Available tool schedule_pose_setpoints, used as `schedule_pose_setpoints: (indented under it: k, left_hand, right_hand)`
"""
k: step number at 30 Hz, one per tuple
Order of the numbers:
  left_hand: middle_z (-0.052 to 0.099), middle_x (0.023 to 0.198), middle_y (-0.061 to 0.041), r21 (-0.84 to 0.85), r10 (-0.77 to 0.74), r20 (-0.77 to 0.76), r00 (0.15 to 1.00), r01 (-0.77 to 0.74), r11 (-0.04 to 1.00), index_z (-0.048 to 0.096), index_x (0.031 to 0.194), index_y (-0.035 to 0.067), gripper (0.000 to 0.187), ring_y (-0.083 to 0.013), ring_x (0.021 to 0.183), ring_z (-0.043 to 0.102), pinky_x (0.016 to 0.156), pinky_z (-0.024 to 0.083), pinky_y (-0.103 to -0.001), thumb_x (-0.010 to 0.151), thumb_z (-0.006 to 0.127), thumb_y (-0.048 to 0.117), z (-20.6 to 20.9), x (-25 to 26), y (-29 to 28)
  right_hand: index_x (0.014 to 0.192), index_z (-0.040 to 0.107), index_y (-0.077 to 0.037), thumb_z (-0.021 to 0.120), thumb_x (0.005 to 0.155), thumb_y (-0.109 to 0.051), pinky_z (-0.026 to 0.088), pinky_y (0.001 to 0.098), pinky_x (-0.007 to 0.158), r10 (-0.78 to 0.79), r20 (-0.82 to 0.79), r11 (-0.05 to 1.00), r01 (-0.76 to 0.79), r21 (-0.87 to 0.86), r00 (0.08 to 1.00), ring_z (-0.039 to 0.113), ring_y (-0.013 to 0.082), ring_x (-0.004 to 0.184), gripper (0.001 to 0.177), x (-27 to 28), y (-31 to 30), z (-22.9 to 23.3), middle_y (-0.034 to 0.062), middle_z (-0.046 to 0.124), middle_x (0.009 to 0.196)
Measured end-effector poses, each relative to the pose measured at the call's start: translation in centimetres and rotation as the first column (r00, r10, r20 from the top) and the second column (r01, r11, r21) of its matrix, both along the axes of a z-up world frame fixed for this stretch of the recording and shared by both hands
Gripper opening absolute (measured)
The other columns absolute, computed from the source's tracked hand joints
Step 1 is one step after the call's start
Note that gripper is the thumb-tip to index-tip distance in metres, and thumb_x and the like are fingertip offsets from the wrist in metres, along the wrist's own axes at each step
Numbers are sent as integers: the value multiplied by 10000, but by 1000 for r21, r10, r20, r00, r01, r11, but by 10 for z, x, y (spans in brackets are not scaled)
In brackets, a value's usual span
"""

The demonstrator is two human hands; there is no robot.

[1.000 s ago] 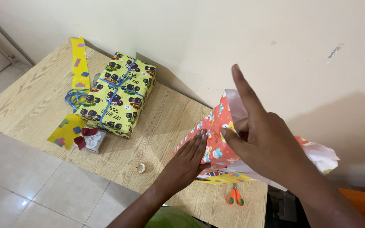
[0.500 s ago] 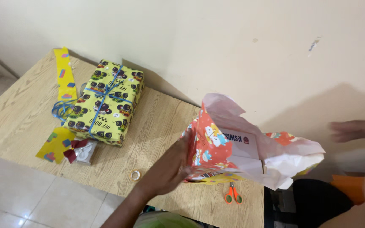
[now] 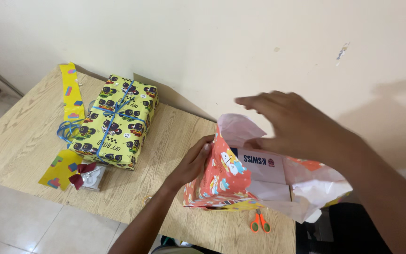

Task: The person wraps a rectangular box with red patterned wrapping paper on a wooden table. They fold the paper edges, smooth the surface, cut a piece of clear tape with scissors, and apply it to secure the paper. A previously wrapped yellow gift sits nearby.

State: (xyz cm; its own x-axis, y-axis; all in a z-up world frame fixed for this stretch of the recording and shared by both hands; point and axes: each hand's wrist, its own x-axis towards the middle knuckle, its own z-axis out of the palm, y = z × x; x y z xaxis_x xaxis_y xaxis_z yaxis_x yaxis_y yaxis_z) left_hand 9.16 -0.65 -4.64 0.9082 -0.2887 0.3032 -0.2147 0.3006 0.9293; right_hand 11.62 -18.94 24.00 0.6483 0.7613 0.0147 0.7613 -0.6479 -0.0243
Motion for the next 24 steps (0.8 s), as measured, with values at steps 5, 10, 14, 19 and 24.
schedule_pose_setpoints:
  k: [5, 10, 14, 19, 24]
  left_hand:
    - [628, 1245, -71, -86, -23, 32, 999, 25, 996, 513, 1397, -3, 409, -108, 1167, 570, 1052, 461, -293, 1149, 330, 267, -5, 2, -8]
    - [626, 1228, -60, -149, 45, -7, 999, -46, 988, 514, 1377, 2, 390, -90, 1150, 561, 1039, 462, -284, 1145, 337, 262, -13, -2, -19]
    - [636, 1154, -45, -155, 106, -2, 994, -105, 982, 551, 1308, 1, 357, -78, 1088, 562, 995, 472, -272, 1150, 358, 256, -21, -3, -28]
    - [596, 995, -15, -175, 162, -25, 986, -164, 971, 581, 1206, 7, 281, -52, 922, 500, 857, 466, -241, 1165, 410, 227, -23, 2, -30]
    - [616, 990, 6, -143, 131, -26, 991, -133, 981, 594, 1183, 20, 251, -31, 908, 522, 831, 479, -230, 1120, 450, 216, -13, 2, -22]
  right_hand:
    - [1242, 704, -182, 815, 719, -277, 513, 403, 919, -35, -249, 995, 11, -98, 968, 656, 264, 1043, 543, 30, 43, -9, 60, 734, 1091]
    - [886, 797, -157, 779, 811, -235, 433, 364, 940, 114, -228, 975, -153, -160, 967, 679, 196, 880, 109, 43, 47, -15, -16, 780, 893]
    - [907, 830, -215, 793, 733, -221, 438, 359, 837, 219, -40, 956, -223, -190, 975, 630, 216, 764, 178, 48, 42, -13, -42, 772, 851]
    - [909, 820, -213, 775, 777, -218, 429, 359, 810, 214, -16, 960, -213, -181, 977, 636, 179, 719, 140, 48, 44, -15, -58, 768, 831]
    - [878, 805, -203, 731, 797, -156, 420, 348, 828, 194, -29, 967, -196, -161, 981, 673, 115, 806, 119, 43, 42, -14, -84, 770, 865]
